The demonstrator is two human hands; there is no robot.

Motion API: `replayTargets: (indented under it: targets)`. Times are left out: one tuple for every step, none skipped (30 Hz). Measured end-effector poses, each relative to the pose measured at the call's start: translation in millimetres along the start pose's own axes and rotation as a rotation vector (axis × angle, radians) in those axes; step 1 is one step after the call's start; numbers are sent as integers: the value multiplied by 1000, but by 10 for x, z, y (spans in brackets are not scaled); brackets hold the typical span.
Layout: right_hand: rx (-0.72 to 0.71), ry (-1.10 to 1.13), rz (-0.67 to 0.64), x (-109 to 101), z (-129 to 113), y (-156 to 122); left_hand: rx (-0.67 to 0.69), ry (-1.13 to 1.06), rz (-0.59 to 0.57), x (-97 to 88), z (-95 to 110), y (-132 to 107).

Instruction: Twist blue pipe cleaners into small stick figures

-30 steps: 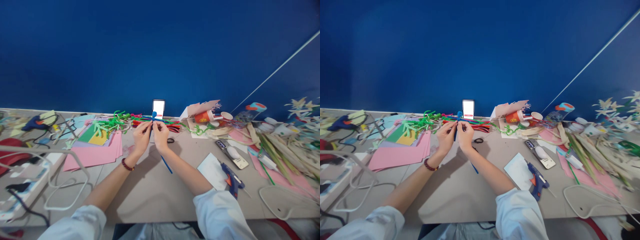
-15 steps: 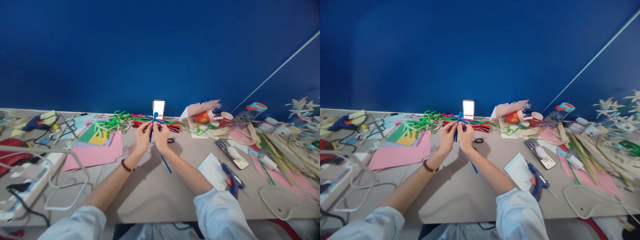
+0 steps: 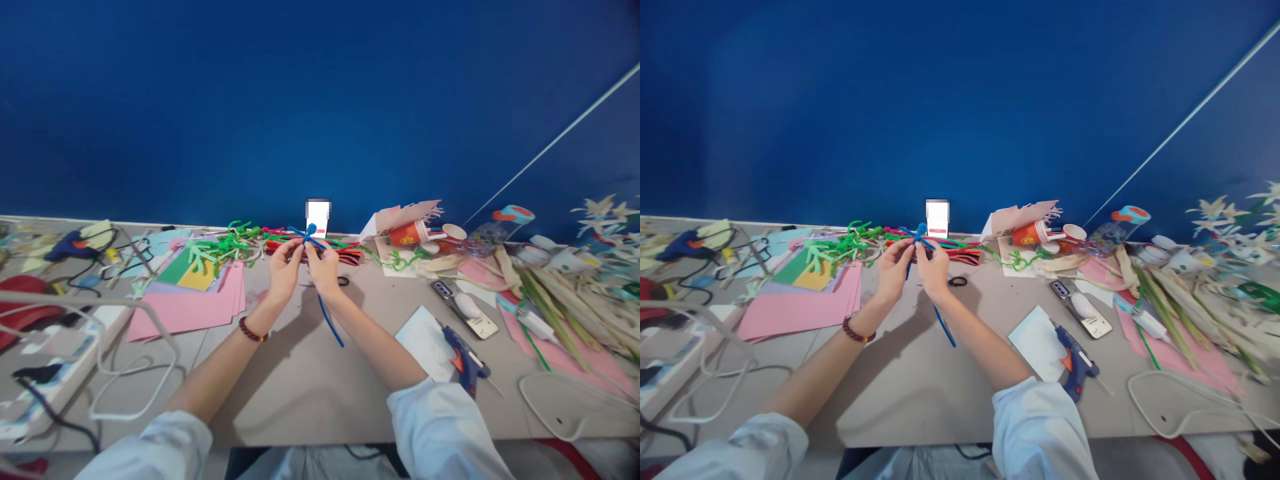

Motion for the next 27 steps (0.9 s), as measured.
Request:
replayTargets:
  targets:
    - [13, 9, -1, 0, 14, 3, -3, 3, -3, 2, -3, 4]
    - [28, 18, -2, 0, 30, 5, -8, 2, -7, 3, -8, 8]
    - [43, 25, -4, 2, 47, 7, -16, -1, -7, 0, -14, 11]
    - [57, 29, -7, 5, 63, 9, -25, -4, -8, -2, -22, 13]
    - [69, 33, -9, 7, 77, 12, -36, -9, -9, -5, -31, 16]
    - [80, 37, -13, 11, 90, 17, -47, -13, -10, -8, -39, 19]
    - [89, 39, -15, 12, 101, 23, -55, -19, -7, -14, -47, 23]
    - [96, 40, -17, 13, 110, 30, -62, -25, -5, -20, -54, 27]
    - [98, 41, -19, 13, 116, 40, -69, -30, -8, -20, -62, 33]
    - [97, 43, -21, 13, 119, 51, -76, -34, -15, -17, -72, 39]
    - [92, 46, -27, 14, 118, 63, -82, -38, -23, -13, -81, 47]
    - [83, 50, -33, 13, 113, 77, -91, -44, -32, -8, -90, 55]
    - [72, 52, -38, 10, 106, 91, -101, -53, -37, -7, -97, 64]
    - [64, 51, -46, 8, 99, 104, -114, -65, -40, -8, -102, 73]
    - [60, 43, -58, 8, 94, 117, -132, -81, -42, -12, -107, 83]
    - [61, 28, -74, 11, 91, 127, -156, -100, -45, -14, -112, 91]
    - [63, 9, -89, 13, 87, 135, -186, -123, -51, -14, -118, 97]
    - [63, -11, -106, 18, 80, 140, -218, -148, -58, -11, -124, 102]
    - [60, -30, -124, 26, 69, 143, -247, -174, -61, -11, -129, 104]
    - [56, -43, -141, 35, 57, 144, -274, -198, -58, -15, -133, 106]
    - [52, -53, -157, 45, 47, 143, -294, -219, -48, -23, -137, 106]
    - [49, -59, -172, 58, 41, 141, -308, -233, -36, -31, -141, 106]
    - [48, -64, -188, 72, 39, 140, -319, -240, -27, -37, -149, 105]
    - [47, -67, -202, 86, 42, 139, -325, -239, -20, -41, -157, 103]
    - [44, -68, -213, 96, 45, 140, -326, -231, -13, -46, -164, 102]
    - [35, -71, -222, 103, 47, 143, -319, -219, -6, -53, -167, 103]
    - [24, -78, -227, 106, 49, 147, -301, -201, 5, -66, -161, 106]
Point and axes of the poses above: each hand's wrist, its own y-axis towards the middle knuckle, its own x-axis out of the palm, z = x × y, the point moved 9 cm from there along y, towards the middle knuckle, and after that the axes turned 2 degrees about -y, right-handed, at the moved point
